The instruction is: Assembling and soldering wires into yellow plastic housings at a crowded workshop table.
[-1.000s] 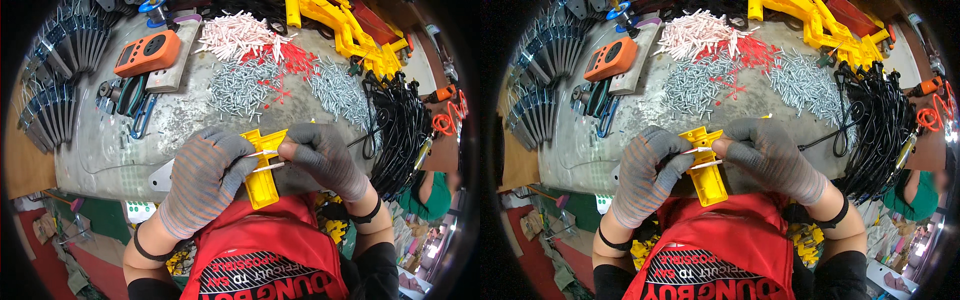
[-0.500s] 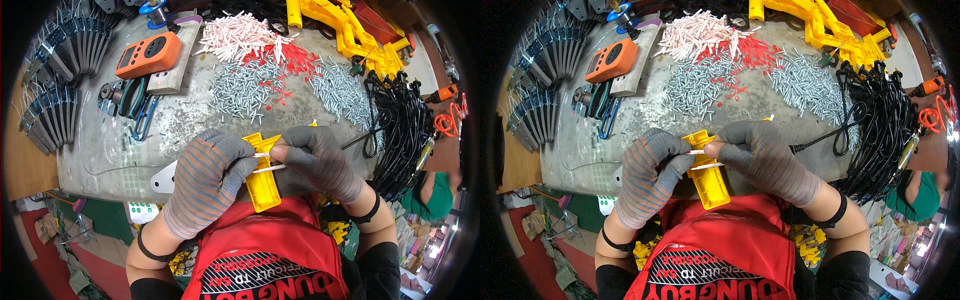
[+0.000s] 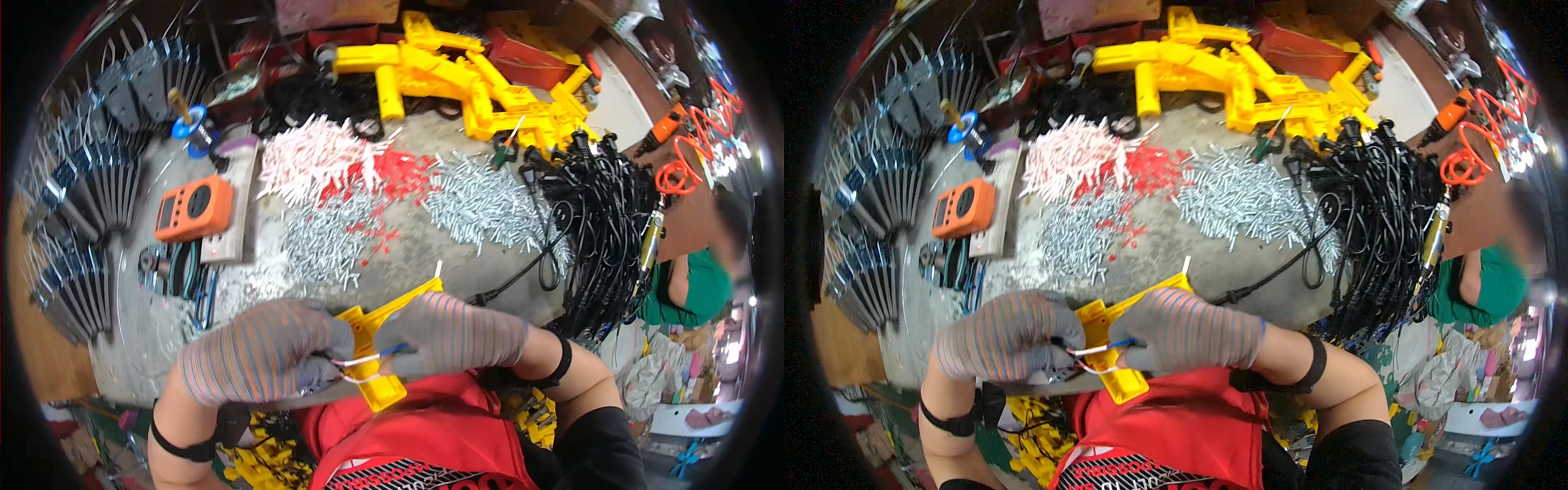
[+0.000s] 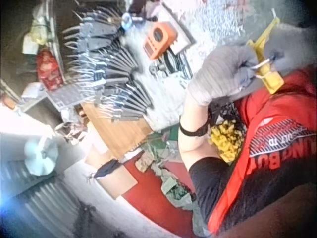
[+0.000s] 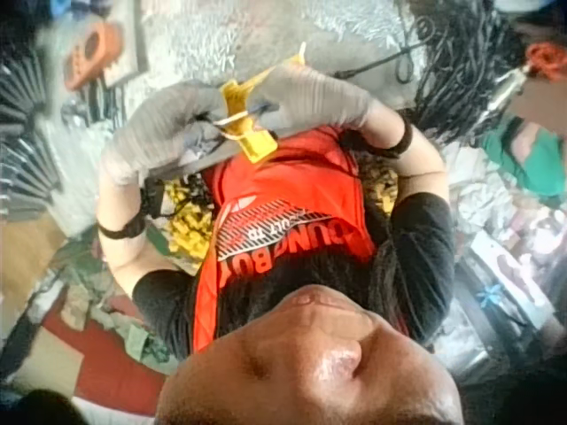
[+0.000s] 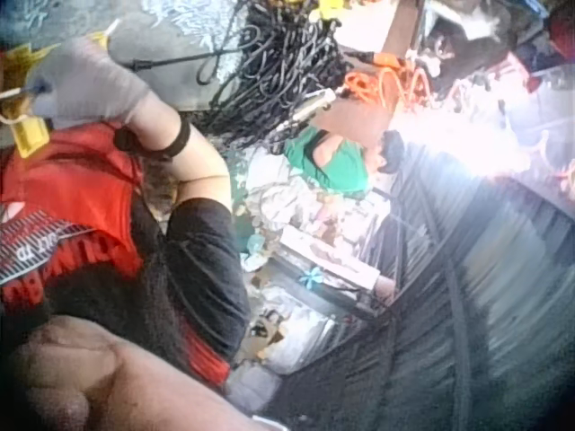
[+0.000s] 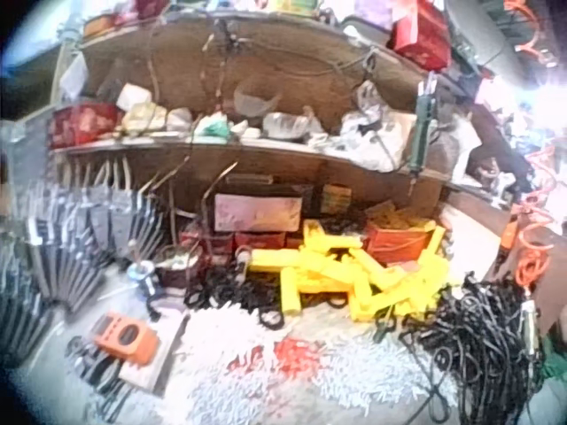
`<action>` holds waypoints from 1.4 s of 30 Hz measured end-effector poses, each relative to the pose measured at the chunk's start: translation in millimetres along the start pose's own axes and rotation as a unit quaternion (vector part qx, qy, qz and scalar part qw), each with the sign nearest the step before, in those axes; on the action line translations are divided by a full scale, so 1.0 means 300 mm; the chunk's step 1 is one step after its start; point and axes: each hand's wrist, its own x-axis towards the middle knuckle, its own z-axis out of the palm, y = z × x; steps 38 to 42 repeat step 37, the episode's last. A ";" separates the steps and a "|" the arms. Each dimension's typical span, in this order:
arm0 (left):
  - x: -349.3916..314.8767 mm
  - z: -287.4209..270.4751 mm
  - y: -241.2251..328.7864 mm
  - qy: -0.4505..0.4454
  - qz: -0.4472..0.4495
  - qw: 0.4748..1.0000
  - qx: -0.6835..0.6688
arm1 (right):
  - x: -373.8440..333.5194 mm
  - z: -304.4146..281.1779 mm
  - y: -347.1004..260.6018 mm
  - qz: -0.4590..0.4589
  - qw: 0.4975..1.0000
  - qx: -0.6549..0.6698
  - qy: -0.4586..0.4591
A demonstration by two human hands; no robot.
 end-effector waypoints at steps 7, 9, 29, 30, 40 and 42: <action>0.017 0.095 0.093 0.058 0.000 0.944 0.325 | -0.080 -0.261 0.016 0.072 0.994 0.023 0.078; 0.024 0.089 0.069 0.091 -0.012 0.956 0.279 | -0.100 -0.432 0.129 0.144 0.924 -0.249 0.251; 0.056 0.185 0.142 0.097 -0.111 0.844 0.516 | -0.094 -0.179 -0.067 -0.036 0.935 -0.058 0.349; 0.061 0.198 0.139 0.114 -0.130 0.822 0.542 | -0.073 -0.162 -0.051 -0.026 0.944 -0.045 0.326; 0.068 0.311 0.023 0.420 -0.031 0.863 0.280 | -0.059 -0.062 0.031 -0.181 0.810 0.425 0.361; 0.068 0.311 0.023 0.420 -0.031 0.863 0.280 | -0.059 -0.062 0.031 -0.181 0.810 0.425 0.361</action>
